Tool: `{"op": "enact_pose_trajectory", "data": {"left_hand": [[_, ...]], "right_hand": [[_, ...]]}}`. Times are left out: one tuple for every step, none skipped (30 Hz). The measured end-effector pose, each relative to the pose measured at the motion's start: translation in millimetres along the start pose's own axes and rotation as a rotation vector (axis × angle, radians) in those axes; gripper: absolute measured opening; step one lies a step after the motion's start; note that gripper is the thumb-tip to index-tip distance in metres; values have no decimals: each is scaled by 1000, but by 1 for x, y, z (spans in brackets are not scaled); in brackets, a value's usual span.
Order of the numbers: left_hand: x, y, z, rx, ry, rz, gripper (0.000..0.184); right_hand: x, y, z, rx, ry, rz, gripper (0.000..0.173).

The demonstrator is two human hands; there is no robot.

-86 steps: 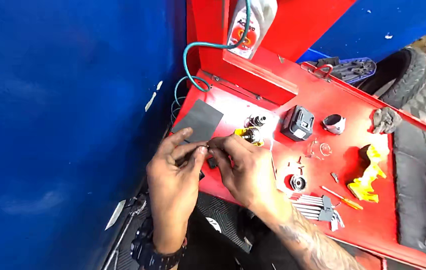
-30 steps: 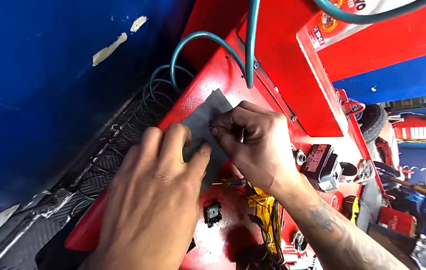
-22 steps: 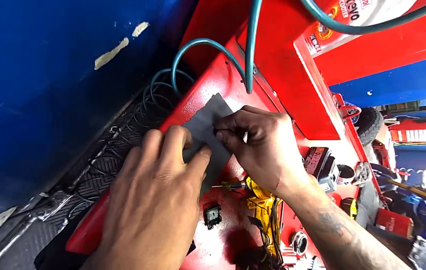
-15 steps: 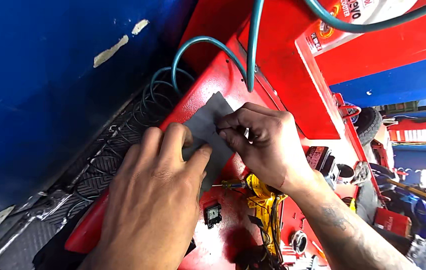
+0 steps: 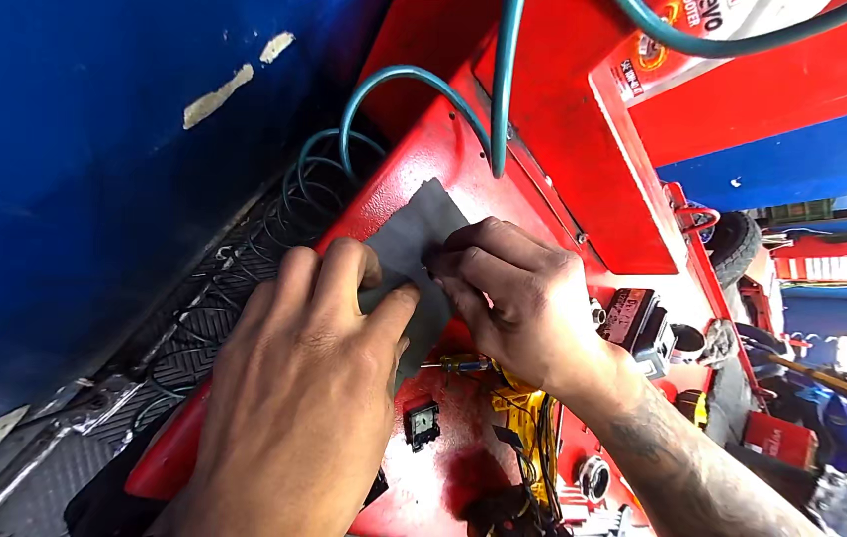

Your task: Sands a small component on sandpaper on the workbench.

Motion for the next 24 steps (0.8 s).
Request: {"op": "enact_pose_trajectory", "data": {"left_hand": [[0,0,0,-3,-2,-3,27],[0,0,0,-4,-5,-6,27],[0,0,0,-4,-6,-8,27],[0,0,0,-4,-5,-8,27],[0,0,0,-4,-2,-8,27],[0,0,0,-4,-1,-7,27],[0,0,0,-5,-1,-6,27],[0,0,0,-6,-1,-6,27],[1,0,0,-7,-3,-8,27],[1,0,0,-7,-3,-9,26],[1,0,0,-6,-4,-11,26],[1,0,-1,-4,-4,-12,26],[1,0,-1,-4,-4,-13,25],[1,0,-1,-5,-5,-11,25],[1,0,-1,-7,-3,-8,24],[1,-1,0,-7,-1,-5,24],[2,-1,0,-5,2,-2,24],[2,-1,0,-6,5,0,24],[2,-1,0,-6,5,-1,24],[2,-1,0,-7,7,-1,23],[2,0,0,-10,7,-1,23],[2,0,-1,-11,6,-1,23],[2,0,-1,-11,4,-1,22],[2,0,-1,-10,5,-1,23]], "right_hand": [[0,0,0,8,4,9,12],[1,0,-1,14,6,17,12],[1,1,-2,16,3,21,12],[2,2,-2,17,-4,21,12],[4,3,-3,16,-13,15,12],[5,5,-3,14,-22,6,13],[7,7,-3,19,-36,-7,14],[8,9,-4,22,-53,-21,14],[10,10,-4,27,-67,-37,15],[11,12,-5,35,-80,-54,15],[12,13,-5,40,-90,-71,15],[13,14,-5,39,-98,-87,16],[14,14,-5,34,-106,-99,16],[16,15,-5,28,-117,-111,16],[16,15,-5,26,-127,-124,16],[17,16,-6,22,-137,-136,16],[18,16,-6,15,-149,-146,17],[19,16,-7,6,-159,-157,18],[19,15,-7,-4,-170,-167,18],[20,14,-8,-16,-180,-175,19],[20,13,-8,-27,-189,-181,19],[21,13,-8,-36,-191,-190,20],[21,12,-8,-38,-188,-198,20],[22,12,-8,-39,-187,-202,20]]}}
Point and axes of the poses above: each hand's wrist, its own x-axis towards the middle knuckle, its own z-axis out of the palm, y = z × x, the point moved 2 cm from there along x, towards the middle knuckle, and after that the axes turned 14 degrees about -z, right-handed, at the moved point
